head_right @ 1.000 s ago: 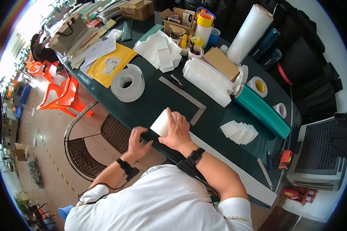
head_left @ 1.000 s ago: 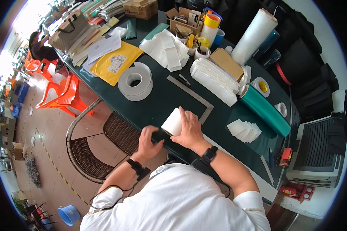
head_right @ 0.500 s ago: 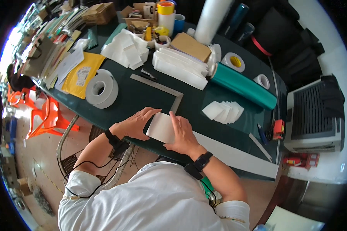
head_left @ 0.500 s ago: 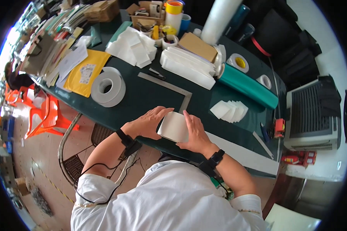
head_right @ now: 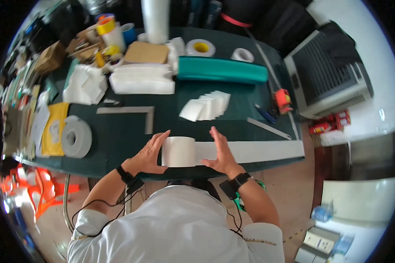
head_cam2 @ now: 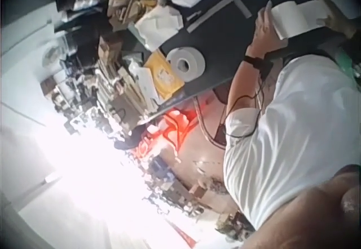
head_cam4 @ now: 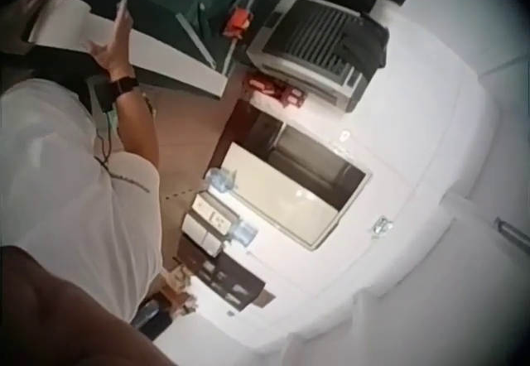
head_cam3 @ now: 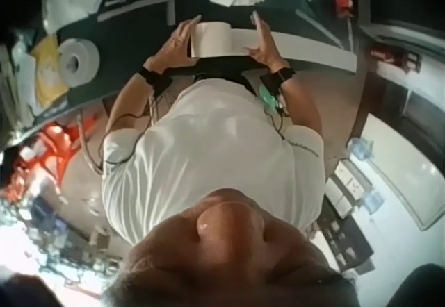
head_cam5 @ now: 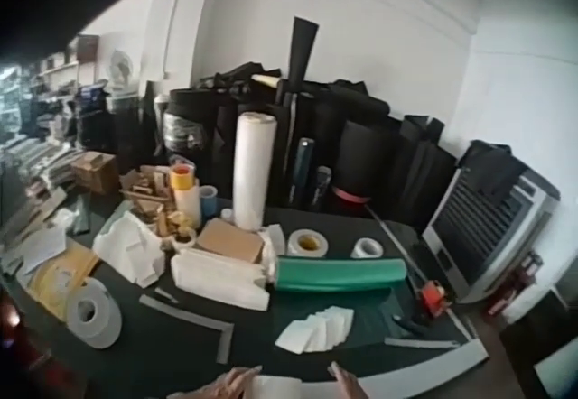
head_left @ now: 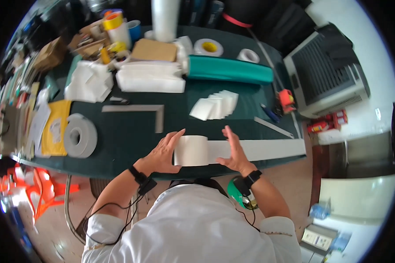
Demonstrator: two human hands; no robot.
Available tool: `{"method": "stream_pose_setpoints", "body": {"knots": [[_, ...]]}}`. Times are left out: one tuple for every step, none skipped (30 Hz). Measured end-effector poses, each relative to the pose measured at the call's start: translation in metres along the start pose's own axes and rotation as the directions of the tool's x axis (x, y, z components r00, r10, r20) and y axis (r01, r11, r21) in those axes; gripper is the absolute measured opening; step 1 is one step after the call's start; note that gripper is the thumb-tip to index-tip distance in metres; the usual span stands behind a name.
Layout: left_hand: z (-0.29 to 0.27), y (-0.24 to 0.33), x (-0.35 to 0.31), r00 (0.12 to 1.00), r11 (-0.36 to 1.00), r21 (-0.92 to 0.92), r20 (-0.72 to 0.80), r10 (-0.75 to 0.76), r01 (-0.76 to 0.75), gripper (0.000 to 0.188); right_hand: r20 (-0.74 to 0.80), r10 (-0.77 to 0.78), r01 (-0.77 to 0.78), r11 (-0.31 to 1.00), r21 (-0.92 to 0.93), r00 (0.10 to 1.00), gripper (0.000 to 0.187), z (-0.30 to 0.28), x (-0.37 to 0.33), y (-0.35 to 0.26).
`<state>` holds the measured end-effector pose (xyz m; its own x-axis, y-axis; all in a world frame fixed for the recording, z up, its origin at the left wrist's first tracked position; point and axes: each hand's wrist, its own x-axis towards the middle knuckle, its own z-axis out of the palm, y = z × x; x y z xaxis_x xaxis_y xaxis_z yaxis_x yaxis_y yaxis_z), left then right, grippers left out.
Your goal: The person folds a white paper strip by hand, measures it with a ruler, and cuts it using a utility knife. They then pick up a roll of white tape, place it onto the paper strip, and walk away with both items.
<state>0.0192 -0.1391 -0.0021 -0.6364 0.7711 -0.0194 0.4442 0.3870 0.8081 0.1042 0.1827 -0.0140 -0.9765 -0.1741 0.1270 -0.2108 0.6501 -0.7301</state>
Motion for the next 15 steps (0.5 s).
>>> {"method": "stream_pose_setpoints", "body": {"knots": [[0.004, 0.008, 0.008, 1.0, 1.0, -0.013, -0.012, 0.004, -0.005, 0.113, -0.033, -0.007, 0.008, 0.999, 0.034, 0.999, 0.12, 0.001, -0.003, 0.003], [0.009, 0.017, 0.017, 0.999, 0.999, -0.02, 0.013, 0.043, -0.043, 0.113, -0.067, -0.012, 0.016, 0.998, 0.063, 0.998, 0.119, 0.0, -0.007, 0.007], [0.014, 0.027, 0.026, 0.998, 0.997, 0.049, 0.014, 0.065, -0.065, 0.117, -0.097, 0.011, -0.007, 0.999, 0.04, 0.995, 0.119, -0.001, -0.013, 0.011], [0.017, 0.036, 0.035, 0.996, 0.989, 0.119, 0.015, 0.087, -0.088, 0.12, -0.1, 0.039, -0.031, 0.996, 0.08, 0.994, 0.117, 0.001, -0.018, 0.015], [0.022, 0.044, 0.042, 0.994, 0.976, 0.189, 0.011, 0.106, -0.106, 0.123, -0.098, 0.063, -0.051, 0.991, 0.123, 0.993, 0.115, -0.001, -0.024, 0.017], [0.026, 0.051, 0.049, 0.99, 0.973, 0.185, 0.031, 0.135, -0.138, 0.123, -0.124, 0.08, -0.067, 0.992, 0.109, 0.989, 0.115, -0.006, -0.032, 0.02], [0.029, 0.057, 0.054, 0.992, 0.968, 0.214, 0.033, 0.124, -0.129, 0.124, -0.133, 0.111, -0.096, 0.989, 0.116, 0.985, 0.114, -0.008, -0.037, 0.022], [0.032, 0.062, 0.059, 0.993, 0.962, 0.245, 0.033, 0.112, -0.117, 0.125, -0.141, 0.141, -0.124, 0.984, 0.126, 0.98, 0.113, -0.012, -0.043, 0.025], [0.036, 0.065, 0.062, 0.995, 0.955, 0.276, 0.032, 0.099, -0.104, 0.126, -0.147, 0.17, -0.15, 0.979, 0.138, 0.974, 0.112, -0.017, -0.05, 0.028], [0.04, 0.061, 0.062, 0.992, 0.951, 0.283, 0.045, 0.114, -0.122, 0.126, -0.168, 0.175, -0.152, 0.979, 0.138, 0.97, 0.112, -0.022, -0.058, 0.033], [0.046, 0.051, 0.061, 0.996, 0.969, 0.23, 0.037, 0.078, -0.084, 0.127, -0.201, 0.202, -0.174, 0.973, 0.15, 0.958, 0.111, -0.028, -0.067, 0.04], [0.053, 0.041, 0.059, 0.999, 0.983, 0.178, 0.031, 0.038, -0.043, 0.128, -0.233, 0.229, -0.194, 0.967, 0.165, 0.945, 0.11, -0.033, -0.075, 0.047], [0.062, 0.038, 0.062, 1.0, 0.993, 0.121, 0.029, -0.001, -0.002, 0.129, -0.263, 0.259, -0.217, 0.96, 0.178, 0.929, 0.109, -0.038, -0.085, 0.053], [0.073, 0.036, 0.068, 0.999, 0.992, 0.126, 0.044, 0.012, -0.018, 0.129, -0.28, 0.268, -0.223, 0.958, 0.18, 0.922, 0.109, -0.042, -0.093, 0.059], [0.082, 0.041, 0.075, 1.0, 0.997, 0.081, 0.011, 0.012, -0.012, 0.128, -0.295, 0.301, -0.251, 0.948, 0.196, 0.907, 0.108, -0.047, -0.1, 0.065]]}}
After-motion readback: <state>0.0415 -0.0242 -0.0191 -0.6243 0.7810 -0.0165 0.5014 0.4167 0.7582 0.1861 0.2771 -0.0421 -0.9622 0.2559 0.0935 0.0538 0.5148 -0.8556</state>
